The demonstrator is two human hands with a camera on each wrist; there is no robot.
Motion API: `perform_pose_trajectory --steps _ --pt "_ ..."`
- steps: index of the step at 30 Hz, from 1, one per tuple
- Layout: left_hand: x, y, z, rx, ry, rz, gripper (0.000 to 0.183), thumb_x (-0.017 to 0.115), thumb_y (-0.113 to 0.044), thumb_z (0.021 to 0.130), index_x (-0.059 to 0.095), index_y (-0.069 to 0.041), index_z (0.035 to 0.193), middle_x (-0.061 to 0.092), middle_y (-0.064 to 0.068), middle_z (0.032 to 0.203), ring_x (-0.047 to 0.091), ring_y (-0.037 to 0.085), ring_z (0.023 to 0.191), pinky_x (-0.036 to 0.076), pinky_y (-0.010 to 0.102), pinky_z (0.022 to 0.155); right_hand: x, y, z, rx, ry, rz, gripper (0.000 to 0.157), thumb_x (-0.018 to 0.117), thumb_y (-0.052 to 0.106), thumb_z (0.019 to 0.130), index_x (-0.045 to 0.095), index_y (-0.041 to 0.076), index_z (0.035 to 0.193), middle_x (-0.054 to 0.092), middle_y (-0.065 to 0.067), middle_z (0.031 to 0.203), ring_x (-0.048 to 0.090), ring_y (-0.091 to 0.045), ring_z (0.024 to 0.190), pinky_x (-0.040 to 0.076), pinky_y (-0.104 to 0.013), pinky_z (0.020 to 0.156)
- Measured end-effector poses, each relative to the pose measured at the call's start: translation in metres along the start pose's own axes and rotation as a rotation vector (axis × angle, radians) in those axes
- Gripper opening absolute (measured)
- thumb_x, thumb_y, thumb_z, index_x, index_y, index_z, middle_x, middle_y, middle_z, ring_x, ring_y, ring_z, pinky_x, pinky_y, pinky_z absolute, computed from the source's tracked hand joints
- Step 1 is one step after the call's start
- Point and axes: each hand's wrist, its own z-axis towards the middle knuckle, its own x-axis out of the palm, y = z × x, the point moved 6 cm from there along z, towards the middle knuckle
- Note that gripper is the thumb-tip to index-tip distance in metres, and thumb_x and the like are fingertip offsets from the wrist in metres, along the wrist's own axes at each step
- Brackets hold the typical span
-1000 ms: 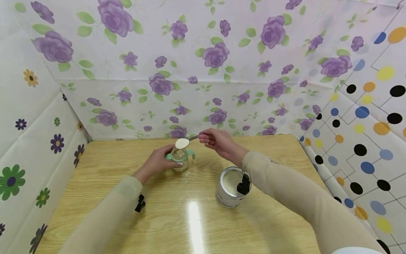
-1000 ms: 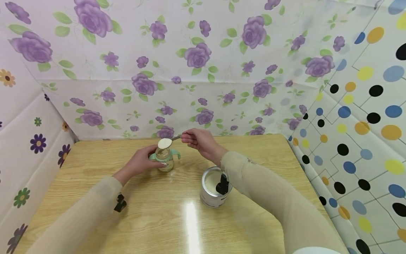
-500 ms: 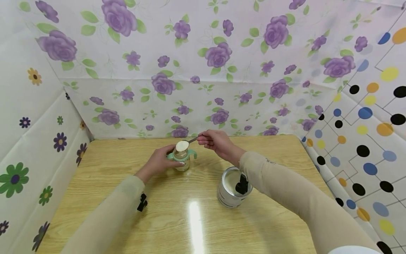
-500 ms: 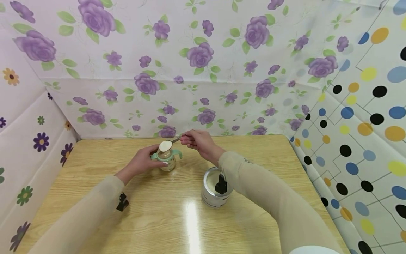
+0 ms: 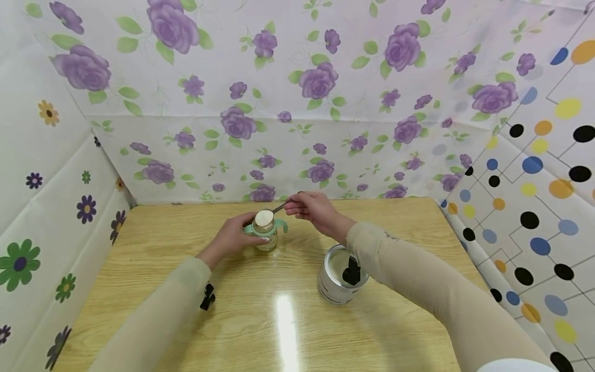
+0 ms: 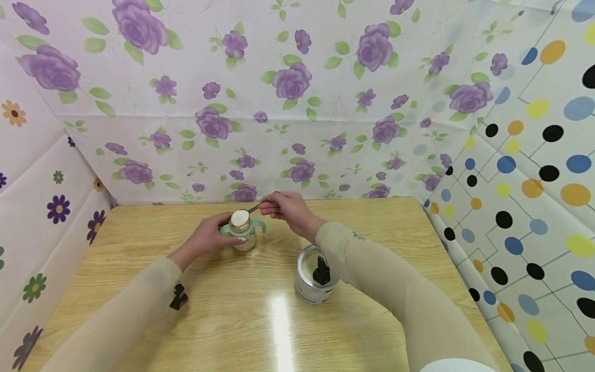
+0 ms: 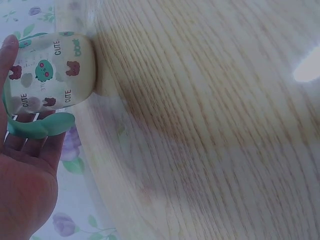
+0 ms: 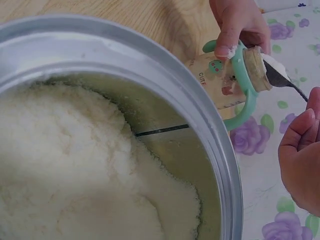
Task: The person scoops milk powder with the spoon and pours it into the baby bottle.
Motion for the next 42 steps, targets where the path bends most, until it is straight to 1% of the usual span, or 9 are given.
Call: perform_pose_trajectory --steps 4,11,15,21,28,32,35,38,42 --pt "0.000 0.000 0.000 -0.002 -0.002 0.003 0.078 0.094 -0.030 0.085 0.059 -0.011 0.153 0.067 0.012 0.143 0.063 0.033 0.131 0.051 0.055 0.111 0.002 0.001 0.000 -0.008 0.000 -0.031 0.040 0.048 0.016 0.115 0.061 -0.017 0.135 0.078 0.002 0.086 0.075 -0.007 0.080 0.057 -0.019 0.072" --pt "0.000 0.001 0.001 -0.008 0.002 0.007 0.078 0.094 -0.029 0.086 0.058 -0.012 0.153 0.067 0.012 0.143 0.063 0.033 0.130 0.052 0.054 0.110 0.006 0.003 0.002 -0.025 0.009 -0.092 0.036 0.053 0.017 0.113 0.066 -0.013 0.130 0.078 0.001 0.088 0.075 -0.008 0.081 0.058 -0.021 0.074" --pt "0.000 0.002 0.001 -0.006 0.005 0.003 0.077 0.094 -0.029 0.086 0.059 -0.014 0.153 0.067 0.012 0.143 0.064 0.033 0.130 0.052 0.054 0.110 0.011 0.004 0.002 -0.055 0.038 -0.137 0.033 0.056 0.017 0.113 0.070 -0.009 0.126 0.079 0.000 0.089 0.076 -0.010 0.082 0.060 -0.024 0.076" --pt "0.000 0.003 0.001 -0.001 0.003 0.006 0.077 0.093 -0.031 0.086 0.059 -0.014 0.153 0.068 0.011 0.142 0.064 0.033 0.128 0.052 0.055 0.109 0.017 0.010 -0.003 -0.100 0.082 -0.213 0.030 0.060 0.017 0.111 0.074 -0.007 0.123 0.081 -0.002 0.093 0.077 -0.011 0.084 0.061 -0.027 0.078" --pt "0.000 0.003 0.001 0.010 0.002 0.009 0.077 0.094 -0.033 0.086 0.060 -0.014 0.152 0.069 0.010 0.140 0.066 0.032 0.126 0.053 0.054 0.107 0.016 0.011 -0.006 -0.129 0.129 -0.272 0.030 0.062 0.019 0.111 0.075 -0.004 0.125 0.081 -0.003 0.098 0.077 -0.012 0.088 0.061 -0.028 0.080" --pt "0.001 0.005 0.001 0.007 0.004 0.011 0.077 0.094 -0.033 0.086 0.060 -0.014 0.153 0.069 0.009 0.141 0.066 0.031 0.125 0.054 0.053 0.106 0.014 0.008 -0.007 -0.151 0.168 -0.323 0.029 0.063 0.019 0.110 0.076 -0.002 0.126 0.081 -0.005 0.102 0.077 -0.014 0.092 0.062 -0.032 0.084" --pt "0.000 0.006 0.001 0.008 0.006 0.018 0.077 0.093 -0.033 0.086 0.060 -0.014 0.153 0.068 0.009 0.141 0.066 0.031 0.125 0.055 0.053 0.106 0.015 0.008 -0.009 -0.166 0.194 -0.389 0.028 0.065 0.020 0.110 0.076 0.001 0.128 0.081 -0.008 0.107 0.077 -0.018 0.097 0.062 -0.038 0.089" --pt "0.000 0.005 0.000 0.016 0.006 0.019 0.076 0.093 -0.034 0.087 0.060 -0.014 0.152 0.068 0.009 0.141 0.066 0.032 0.125 0.055 0.054 0.105 0.019 0.009 -0.012 -0.181 0.219 -0.450 0.029 0.066 0.019 0.109 0.075 0.001 0.130 0.080 -0.016 0.112 0.077 -0.023 0.099 0.062 -0.042 0.090" --pt "0.000 0.004 0.000 0.030 0.003 0.024 0.074 0.093 -0.033 0.086 0.062 -0.015 0.151 0.068 0.009 0.142 0.066 0.032 0.126 0.055 0.054 0.106 0.021 0.008 -0.013 -0.192 0.241 -0.479 0.032 0.065 0.018 0.109 0.073 -0.003 0.132 0.078 -0.021 0.114 0.078 -0.026 0.099 0.062 -0.039 0.088"
